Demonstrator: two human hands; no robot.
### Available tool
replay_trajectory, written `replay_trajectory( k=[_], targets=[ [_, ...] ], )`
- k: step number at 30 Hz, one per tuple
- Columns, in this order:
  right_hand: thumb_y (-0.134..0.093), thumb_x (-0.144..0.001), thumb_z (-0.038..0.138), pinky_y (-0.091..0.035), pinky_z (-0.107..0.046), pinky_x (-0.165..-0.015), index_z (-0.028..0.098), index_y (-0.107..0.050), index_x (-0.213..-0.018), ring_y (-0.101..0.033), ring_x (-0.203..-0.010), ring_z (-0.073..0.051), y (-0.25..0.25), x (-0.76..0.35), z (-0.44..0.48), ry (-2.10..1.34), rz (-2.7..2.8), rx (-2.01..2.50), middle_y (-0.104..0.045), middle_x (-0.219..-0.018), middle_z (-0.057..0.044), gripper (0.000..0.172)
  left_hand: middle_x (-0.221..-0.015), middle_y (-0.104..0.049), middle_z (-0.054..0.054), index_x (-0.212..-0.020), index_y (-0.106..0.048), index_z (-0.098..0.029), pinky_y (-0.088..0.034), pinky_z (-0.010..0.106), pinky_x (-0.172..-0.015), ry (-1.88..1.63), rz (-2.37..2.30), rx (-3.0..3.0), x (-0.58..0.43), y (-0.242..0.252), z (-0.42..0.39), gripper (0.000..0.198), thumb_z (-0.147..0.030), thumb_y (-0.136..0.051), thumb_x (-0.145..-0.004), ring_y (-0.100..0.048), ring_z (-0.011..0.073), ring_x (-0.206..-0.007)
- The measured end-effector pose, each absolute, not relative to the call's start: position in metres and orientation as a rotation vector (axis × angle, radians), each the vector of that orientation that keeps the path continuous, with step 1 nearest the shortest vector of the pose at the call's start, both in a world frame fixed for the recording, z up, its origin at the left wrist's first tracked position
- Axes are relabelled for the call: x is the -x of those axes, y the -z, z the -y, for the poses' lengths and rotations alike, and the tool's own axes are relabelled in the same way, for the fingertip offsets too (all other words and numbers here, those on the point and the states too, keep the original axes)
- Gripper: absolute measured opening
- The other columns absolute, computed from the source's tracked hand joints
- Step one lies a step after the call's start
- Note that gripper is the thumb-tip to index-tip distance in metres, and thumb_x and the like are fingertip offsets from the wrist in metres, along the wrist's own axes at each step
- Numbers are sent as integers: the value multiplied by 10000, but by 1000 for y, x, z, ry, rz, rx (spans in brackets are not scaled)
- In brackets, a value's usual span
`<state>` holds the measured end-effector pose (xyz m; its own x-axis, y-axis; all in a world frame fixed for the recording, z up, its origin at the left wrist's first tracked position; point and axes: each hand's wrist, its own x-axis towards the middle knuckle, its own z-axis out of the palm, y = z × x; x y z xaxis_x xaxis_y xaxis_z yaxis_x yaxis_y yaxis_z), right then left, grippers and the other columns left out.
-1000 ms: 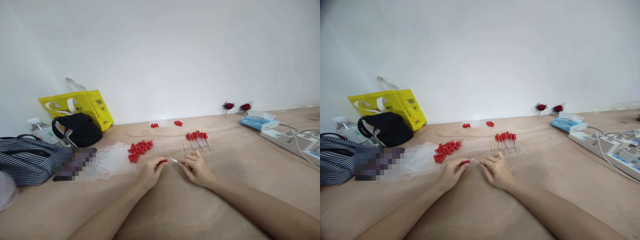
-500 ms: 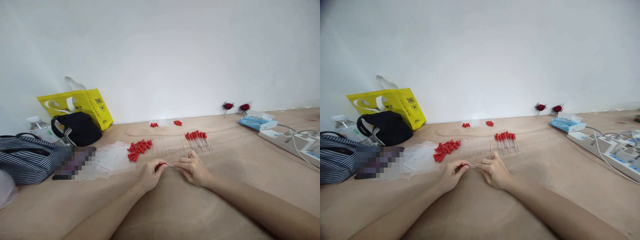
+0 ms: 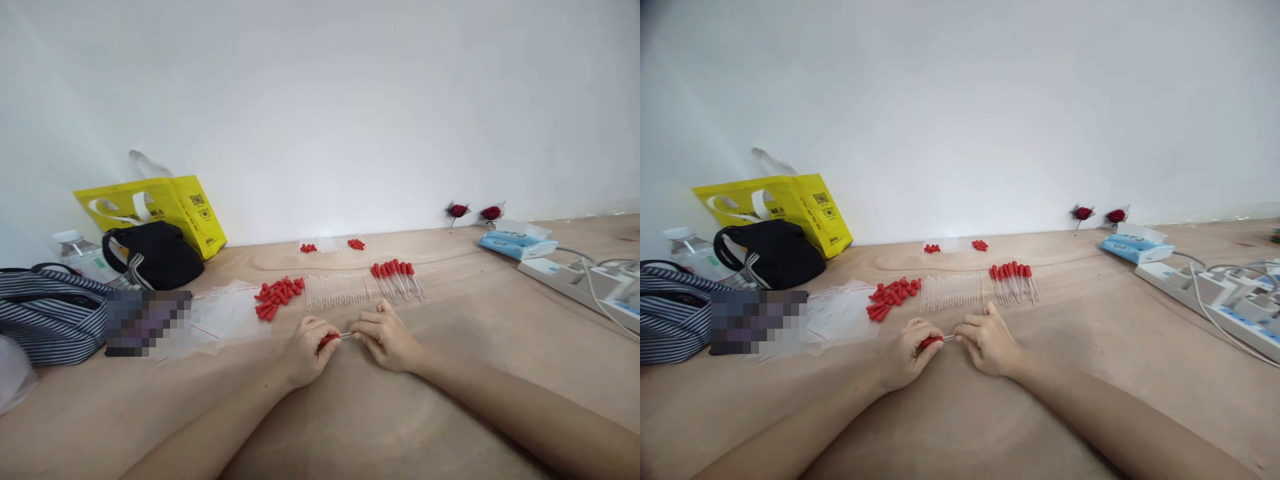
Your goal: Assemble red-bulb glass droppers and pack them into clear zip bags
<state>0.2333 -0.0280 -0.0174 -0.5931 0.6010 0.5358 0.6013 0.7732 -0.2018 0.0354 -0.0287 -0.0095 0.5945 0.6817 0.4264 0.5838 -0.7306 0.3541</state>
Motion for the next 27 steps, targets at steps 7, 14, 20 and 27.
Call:
replay_trajectory(
  k=[7,14,20,27],
  targets=[
    [-367,-852,175,-213,-277,-645,181,-578,-790,-483,-605,-102,18,-230,29,-76,2373,935,-613,-698,-5,220,-657,-603,18,-731,-559,-179,-376,324,-764,-803,-1056,-2616,-38,7,28,196,-245,-399,-825,-522,144,-626],
    [-343,-882,225,-226,-277,-657,189,-582,-846,-508,-642,-112,18,-232,25,-203,2328,998,-628,-746,-17,245,-781,-655,4,-854,-578,-202,-344,325,-815,-785,-1074,-2580,-30,6,21,127,-270,-483,-804,-570,149,-732],
    [-421,-856,270,-231,-293,-690,217,-600,-899,-516,-741,-132,15,-239,24,-180,2344,968,-631,-810,-13,191,-767,-671,-12,-836,-608,-218,-311,341,-839,-795,-1114,-2562,-23,5,21,137,-241,-473,-822,-582,138,-711],
    [-460,-818,251,-215,-316,-669,222,-636,-862,-477,-733,-157,15,-244,24,175,2339,1014,-615,-735,-26,184,-948,-629,29,-1040,-550,-228,-321,371,-842,-805,-1323,-2579,-21,3,21,288,-292,-560,-760,-538,207,-913]
  ],
)
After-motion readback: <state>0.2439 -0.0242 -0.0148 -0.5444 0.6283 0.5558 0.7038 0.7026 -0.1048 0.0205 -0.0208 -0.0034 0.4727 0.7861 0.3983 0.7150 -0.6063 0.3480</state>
